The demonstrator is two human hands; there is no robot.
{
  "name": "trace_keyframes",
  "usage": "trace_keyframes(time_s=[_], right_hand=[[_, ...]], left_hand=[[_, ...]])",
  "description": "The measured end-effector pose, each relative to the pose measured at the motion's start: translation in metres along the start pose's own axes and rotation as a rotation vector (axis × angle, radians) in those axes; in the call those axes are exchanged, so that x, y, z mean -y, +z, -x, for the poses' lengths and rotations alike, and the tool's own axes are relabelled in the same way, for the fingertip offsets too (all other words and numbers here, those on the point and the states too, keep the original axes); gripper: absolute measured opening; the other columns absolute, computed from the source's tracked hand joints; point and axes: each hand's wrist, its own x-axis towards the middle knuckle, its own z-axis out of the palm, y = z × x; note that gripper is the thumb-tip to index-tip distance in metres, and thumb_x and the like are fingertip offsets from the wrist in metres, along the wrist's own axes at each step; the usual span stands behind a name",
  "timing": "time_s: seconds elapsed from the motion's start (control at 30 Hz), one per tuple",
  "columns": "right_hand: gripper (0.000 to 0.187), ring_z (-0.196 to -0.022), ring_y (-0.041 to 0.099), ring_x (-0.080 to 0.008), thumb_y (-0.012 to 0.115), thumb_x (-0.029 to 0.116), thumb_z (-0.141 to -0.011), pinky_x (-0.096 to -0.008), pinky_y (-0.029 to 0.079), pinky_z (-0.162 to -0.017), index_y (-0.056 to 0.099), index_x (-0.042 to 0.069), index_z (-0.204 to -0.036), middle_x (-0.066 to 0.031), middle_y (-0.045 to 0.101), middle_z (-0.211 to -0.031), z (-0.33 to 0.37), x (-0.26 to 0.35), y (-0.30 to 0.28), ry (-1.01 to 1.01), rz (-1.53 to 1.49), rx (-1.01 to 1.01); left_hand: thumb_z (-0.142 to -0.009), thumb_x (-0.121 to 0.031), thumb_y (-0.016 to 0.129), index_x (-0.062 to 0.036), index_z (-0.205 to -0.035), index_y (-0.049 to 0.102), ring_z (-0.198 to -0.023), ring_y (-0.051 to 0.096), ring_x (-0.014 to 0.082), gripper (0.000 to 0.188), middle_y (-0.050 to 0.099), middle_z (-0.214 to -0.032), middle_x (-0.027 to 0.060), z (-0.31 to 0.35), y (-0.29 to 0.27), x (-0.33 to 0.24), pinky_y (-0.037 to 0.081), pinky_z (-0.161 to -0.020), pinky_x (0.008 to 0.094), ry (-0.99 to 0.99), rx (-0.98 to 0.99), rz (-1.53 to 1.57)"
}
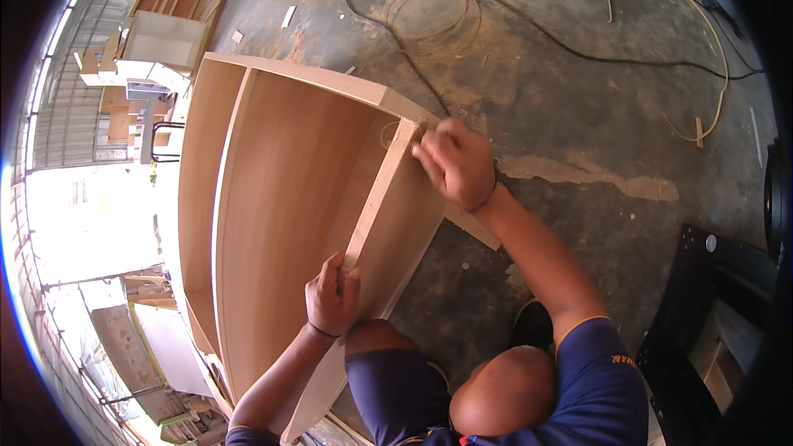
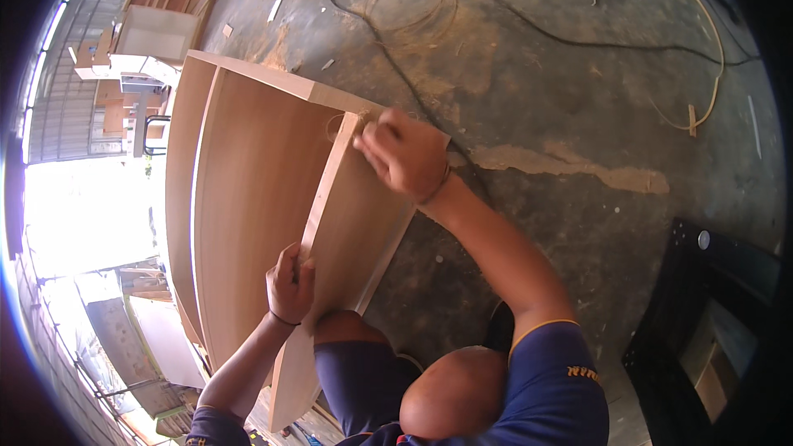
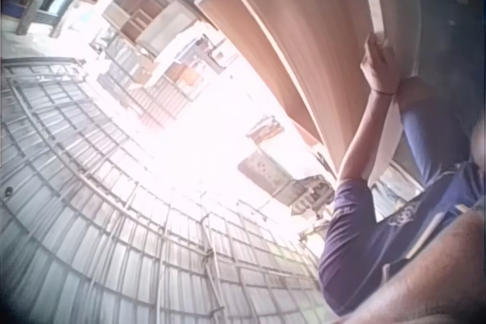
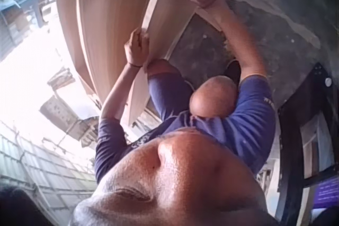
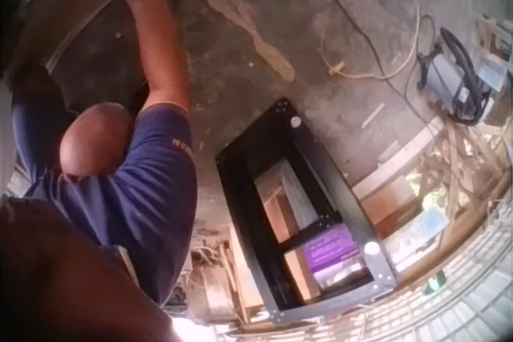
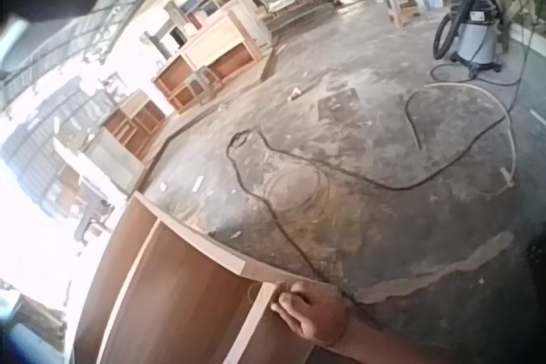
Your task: The person scrapes the edges of a wooden shelf unit using a small blade to trim excess material along the seams.
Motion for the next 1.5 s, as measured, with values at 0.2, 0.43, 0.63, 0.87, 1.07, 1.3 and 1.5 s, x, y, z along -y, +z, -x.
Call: trace_keyframes(time_s=[0.2,0.43,0.63,0.87,1.07,1.3,1.5], right_hand=[[0.010,-0.060,0.062,-0.0275,0.070,0.020,-0.086,-0.0379,0.047,-0.047,0.061,0.015,-0.086,-0.0051,0.056,-0.076,-0.002,0.050,-0.031,0.104,0.211,0.311],[0.006,-0.060,0.061,-0.0264,0.063,0.022,-0.089,-0.0397,0.049,-0.050,0.059,0.018,-0.086,-0.0047,0.051,-0.077,0.009,0.042,-0.023,-0.026,0.124,0.331],[0.011,-0.058,0.059,-0.0261,0.069,0.018,-0.085,-0.0386,0.046,-0.049,0.059,0.014,-0.083,-0.0057,0.051,-0.072,-0.014,0.004,-0.015,0.019,0.219,0.060],[0.015,-0.059,0.058,-0.0242,0.072,0.016,-0.082,-0.0365,0.046,-0.050,0.058,0.013,-0.077,-0.0049,0.053,-0.074,0.012,0.010,0.003,-0.147,0.071,0.028],[0.015,-0.059,0.057,-0.0274,0.073,0.014,-0.081,-0.0384,0.045,-0.051,0.058,0.010,-0.081,-0.0077,0.053,-0.076,0.013,0.002,0.007,-0.046,-0.029,-0.040],[0.018,-0.063,0.060,-0.0289,0.074,0.015,-0.078,-0.0385,0.047,-0.054,0.058,0.010,-0.081,-0.0090,0.056,-0.077,0.004,-0.016,0.011,0.018,-0.011,-0.102],[0.017,-0.059,0.059,-0.0302,0.074,0.013,-0.077,-0.0385,0.046,-0.051,0.058,0.009,-0.081,-0.0091,0.058,-0.079,0.008,-0.011,0.018,-0.102,-0.033,-0.123]], left_hand=[[-0.088,-0.013,0.062,0.0003,-0.109,0.058,-0.060,0.065,0.0292,0.026,0.063,-0.071,0.0155,0.000,0.003,0.003,0.050,-0.056,0.0362,0.057,-0.036,0.015],[-0.088,-0.013,0.062,0.0005,-0.109,0.058,-0.063,0.066,0.0319,0.025,0.064,-0.075,0.0171,-0.001,-0.002,-0.002,0.051,-0.058,0.0365,0.062,-0.030,0.000],[-0.087,-0.012,0.064,0.0007,-0.108,0.060,-0.061,0.066,0.0274,0.025,0.064,-0.072,0.0166,-0.003,0.002,-0.002,0.050,-0.057,0.0338,0.041,-0.024,0.017],[-0.084,-0.014,0.066,-0.0002,-0.110,0.060,-0.071,0.068,0.0357,0.029,0.066,-0.080,0.0202,-0.001,0.001,-0.001,0.054,-0.063,0.0382,-0.009,-0.010,0.029],[-0.085,-0.013,0.066,-0.0002,-0.110,0.060,-0.072,0.069,0.0359,0.029,0.067,-0.081,0.0201,-0.003,0.000,-0.003,0.054,-0.064,0.0376,-0.033,0.001,0.055],[-0.085,-0.014,0.066,-0.0004,-0.110,0.060,-0.075,0.069,0.0354,0.029,0.068,-0.084,0.0206,0.000,-0.002,-0.001,0.054,-0.066,0.0377,-0.065,0.016,0.036],[-0.085,-0.014,0.066,-0.0006,-0.110,0.060,-0.074,0.069,0.0347,0.029,0.067,-0.083,0.0200,-0.001,-0.002,-0.003,0.054,-0.065,0.0371,-0.068,0.018,0.016]])
